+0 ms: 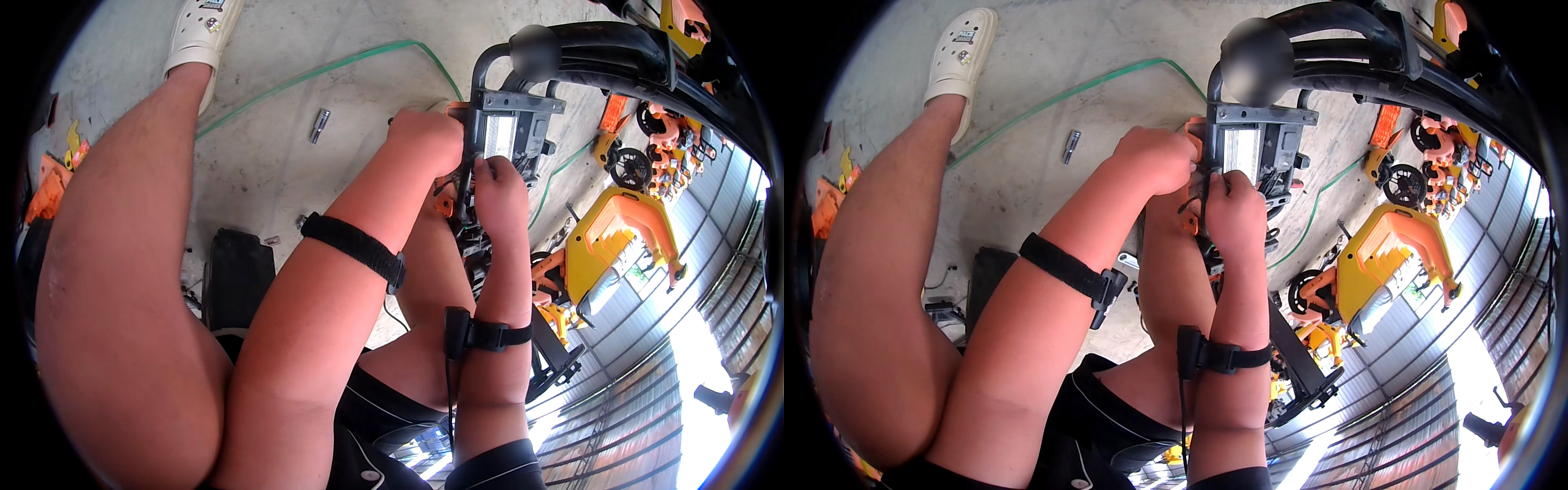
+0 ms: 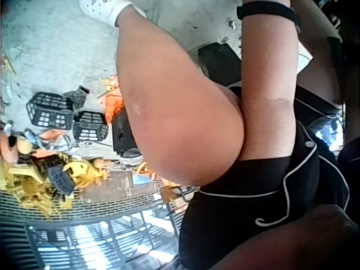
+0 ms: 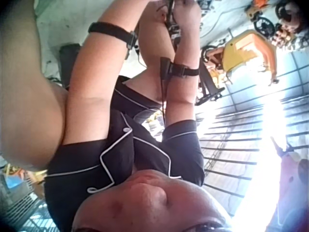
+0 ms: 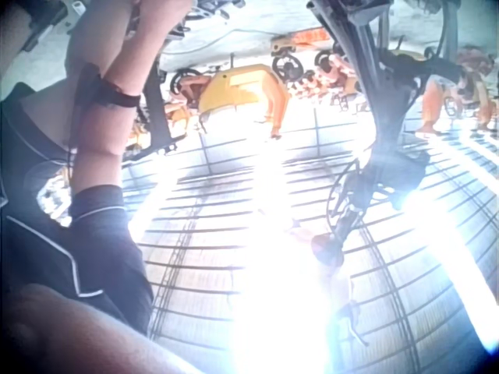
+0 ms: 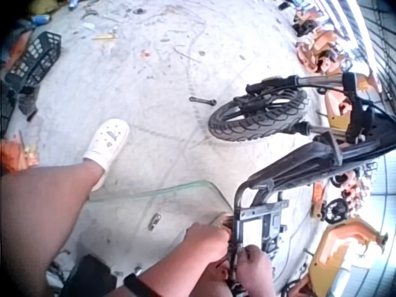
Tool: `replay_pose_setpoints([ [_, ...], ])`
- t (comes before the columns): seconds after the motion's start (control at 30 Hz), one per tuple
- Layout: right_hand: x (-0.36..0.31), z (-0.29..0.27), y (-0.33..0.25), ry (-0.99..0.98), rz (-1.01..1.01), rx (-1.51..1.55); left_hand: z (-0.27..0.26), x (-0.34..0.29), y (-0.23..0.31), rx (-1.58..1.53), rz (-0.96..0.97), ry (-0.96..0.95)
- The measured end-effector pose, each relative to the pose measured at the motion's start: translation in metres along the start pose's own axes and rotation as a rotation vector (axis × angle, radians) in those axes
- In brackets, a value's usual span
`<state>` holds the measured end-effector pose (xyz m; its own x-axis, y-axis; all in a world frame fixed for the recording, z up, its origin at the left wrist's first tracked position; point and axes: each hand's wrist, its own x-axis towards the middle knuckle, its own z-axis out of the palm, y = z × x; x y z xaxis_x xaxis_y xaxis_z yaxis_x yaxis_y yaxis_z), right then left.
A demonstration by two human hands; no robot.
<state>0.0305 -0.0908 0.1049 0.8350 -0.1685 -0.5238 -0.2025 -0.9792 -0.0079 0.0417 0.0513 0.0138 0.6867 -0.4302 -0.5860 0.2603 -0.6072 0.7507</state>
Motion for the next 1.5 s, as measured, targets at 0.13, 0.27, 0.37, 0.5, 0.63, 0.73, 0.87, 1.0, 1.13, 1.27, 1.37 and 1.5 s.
replay_pose_setpoints([
  [0.13, 0.001, -0.003, -0.001, -0.026, 0.002, -0.026, -0.012, 0.003, 0.005, 0.109, 0.023, -0.063],
  [0.27, 0.004, -0.002, 0.002, -0.018, -0.012, -0.027, -0.026, 0.002, 0.014, 0.139, -0.004, -0.128],
  [0.37, 0.002, -0.004, -0.001, -0.034, 0.026, 0.001, -0.029, -0.001, 0.022, 0.103, -0.043, -0.122],
  [0.5, 0.004, -0.001, -0.001, -0.012, -0.016, -0.019, -0.01, 0.001, 0.009, 0.031, -0.029, -0.079],
  [0.63, 0.006, 0.0, 0.009, -0.008, 0.005, -0.015, 0.002, -0.001, 0.005, 0.067, 0.034, -0.02],
  [0.73, 0.005, 0.002, 0.007, -0.017, 0.017, 0.0, 0.005, -0.004, 0.003, 0.084, 0.044, 0.023],
  [0.87, 0.002, 0.003, 0.006, 0.015, 0.008, -0.015, -0.005, -0.012, 0.006, 0.057, 0.044, 0.001],
  [1.0, -0.009, 0.001, -0.003, 0.092, -0.043, 0.041, -0.005, -0.013, 0.004, 0.073, 0.064, -0.016],
  [1.13, -0.008, -0.005, 0.009, 0.129, -0.011, 0.041, -0.004, -0.014, 0.006, 0.055, 0.046, -0.016],
  [1.27, -0.01, -0.006, 0.018, 0.134, -0.061, 0.004, -0.001, -0.014, 0.006, 0.057, 0.036, 0.004],
  [1.37, -0.014, -0.017, 0.003, 0.1, -0.07, -0.034, 0.002, -0.014, 0.004, 0.059, 0.034, 0.03],
  [1.5, -0.018, -0.015, -0.007, 0.119, -0.145, -0.132, 0.003, -0.015, 0.005, 0.069, 0.057, 0.051],
])
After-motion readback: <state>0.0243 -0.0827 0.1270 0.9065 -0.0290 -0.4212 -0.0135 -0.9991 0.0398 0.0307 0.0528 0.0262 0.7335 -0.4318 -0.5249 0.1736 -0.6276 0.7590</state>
